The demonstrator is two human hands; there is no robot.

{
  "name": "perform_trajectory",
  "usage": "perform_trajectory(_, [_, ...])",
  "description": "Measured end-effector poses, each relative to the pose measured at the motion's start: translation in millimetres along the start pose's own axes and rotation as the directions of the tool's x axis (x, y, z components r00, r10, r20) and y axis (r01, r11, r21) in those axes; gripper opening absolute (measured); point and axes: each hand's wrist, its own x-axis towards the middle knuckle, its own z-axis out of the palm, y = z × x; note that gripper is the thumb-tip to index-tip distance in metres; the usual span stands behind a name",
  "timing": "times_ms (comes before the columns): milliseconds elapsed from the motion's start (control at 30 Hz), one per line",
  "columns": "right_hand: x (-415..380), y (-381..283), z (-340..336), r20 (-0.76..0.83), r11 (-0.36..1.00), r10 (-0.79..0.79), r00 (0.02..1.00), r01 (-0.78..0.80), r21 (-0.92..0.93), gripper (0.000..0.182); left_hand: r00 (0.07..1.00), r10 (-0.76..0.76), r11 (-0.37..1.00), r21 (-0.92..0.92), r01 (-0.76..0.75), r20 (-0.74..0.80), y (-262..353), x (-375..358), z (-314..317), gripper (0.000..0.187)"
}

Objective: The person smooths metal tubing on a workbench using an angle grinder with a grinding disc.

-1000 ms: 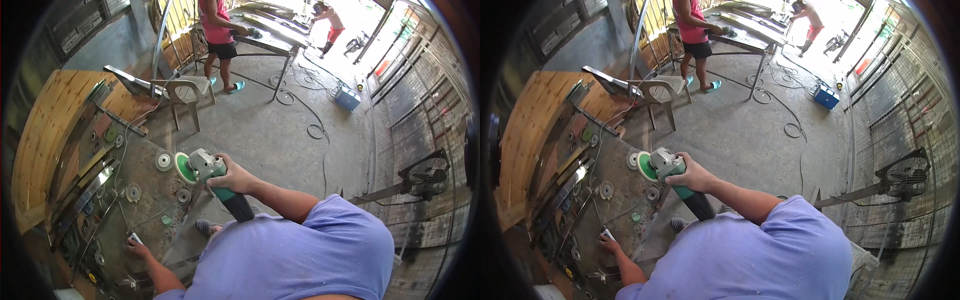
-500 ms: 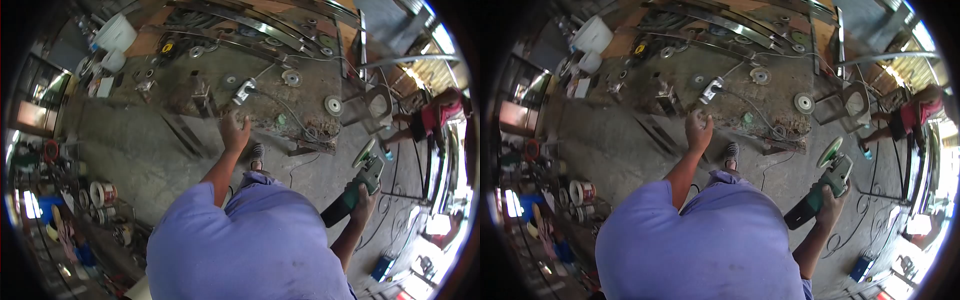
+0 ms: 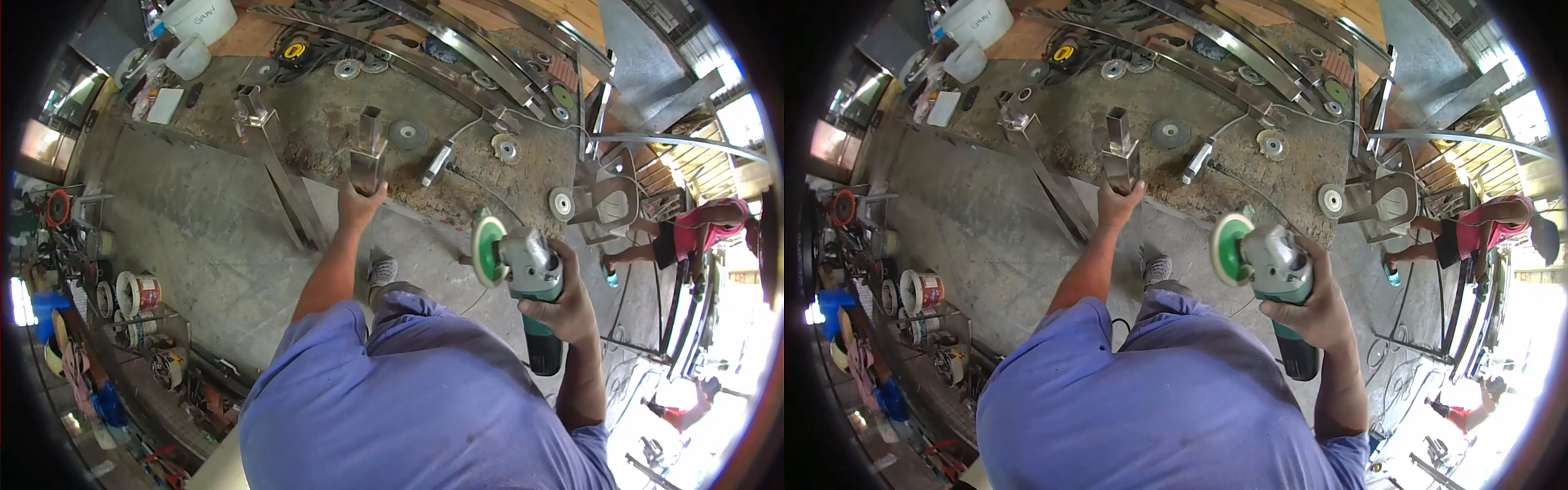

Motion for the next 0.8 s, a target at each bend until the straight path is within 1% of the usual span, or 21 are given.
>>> perform_trajectory(67, [35,-27,18,0.108,0.989,-0.005,0.994,0.020,-0.144,0.104,1.000,-0.011,1.000,-0.015,0.011,0.003,-14,-7,6,0.060])
perform_trajectory(100, [53,-41,28,0.167,0.975,0.001,0.986,0.036,-0.218,0.103,1.000,0.008,0.999,-0.048,-0.008,-0.012,-13,-8,7,0.061])
perform_trajectory(133, [70,-55,38,0.209,0.972,0.032,0.977,0.018,-0.233,0.102,0.999,0.026,0.996,-0.082,-0.029,-0.034,-14,-8,8,0.061])
perform_trajectory(233, [120,-84,68,0.320,0.958,0.115,0.940,-0.020,-0.285,0.099,0.980,0.195,0.979,-0.061,-0.196,-0.028,-30,-4,9,0.063])
perform_trajectory(267, [135,-92,76,0.337,0.950,0.092,0.937,0.018,-0.311,0.098,0.967,0.253,0.966,-0.056,-0.254,-0.021,-28,-3,7,0.064])
perform_trajectory(333, [161,-110,91,0.367,0.940,0.144,0.919,-0.011,-0.341,0.098,0.926,0.378,0.924,-0.054,-0.377,-0.001,6,8,-9,0.064])
perform_trajectory(367, [172,-117,96,0.379,0.921,0.152,0.913,0.008,-0.389,0.097,0.941,0.337,0.936,-0.101,-0.336,-0.007,-1,11,-3,0.064])
perform_trajectory(400, [181,-122,101,0.374,0.913,0.178,0.910,-0.011,-0.407,0.096,0.955,0.296,0.944,-0.148,-0.294,-0.012,-9,14,3,0.064])
perform_trajectory(433, [189,-127,106,0.369,0.905,0.206,0.906,-0.032,-0.425,0.096,0.943,0.329,0.934,-0.128,-0.332,-0.043,-16,10,4,0.063])
perform_trajectory(500, [199,-135,115,0.335,0.879,0.261,0.905,-0.080,-0.470,0.094,0.931,0.361,0.928,-0.084,-0.364,-0.042,-8,10,-2,0.065])
perform_trajectory(533, [202,-135,117,0.341,0.881,0.261,0.903,-0.078,-0.468,0.094,0.933,0.359,0.932,-0.061,-0.358,-0.010,-8,10,-5,0.067])
perform_trajectory(600, [208,-133,117,0.356,0.886,0.259,0.898,-0.074,-0.458,0.094,0.922,0.387,0.922,-0.024,-0.387,0.003,-14,8,-6,0.072])
perform_trajectory(667, [217,-139,124,0.370,0.877,0.282,0.885,-0.081,-0.474,0.094,0.887,0.460,0.888,0.008,-0.460,-0.034,-25,6,-1,0.077])
perform_trajectory(700, [219,-143,128,0.372,0.873,0.297,0.879,-0.093,-0.479,0.094,0.896,0.444,0.896,-0.021,-0.444,-0.006,-31,2,1,0.080])
perform_trajectory(767, [225,-152,138,0.370,0.849,0.358,0.857,-0.134,-0.511,0.099,0.907,0.419,0.907,-0.072,-0.415,0.040,-45,-2,6,0.086])
perform_trajectory(800, [226,-154,141,0.369,0.837,0.390,0.844,-0.157,-0.525,0.102,0.938,0.324,0.941,-0.148,-0.306,0.120,-67,-9,16,0.086])
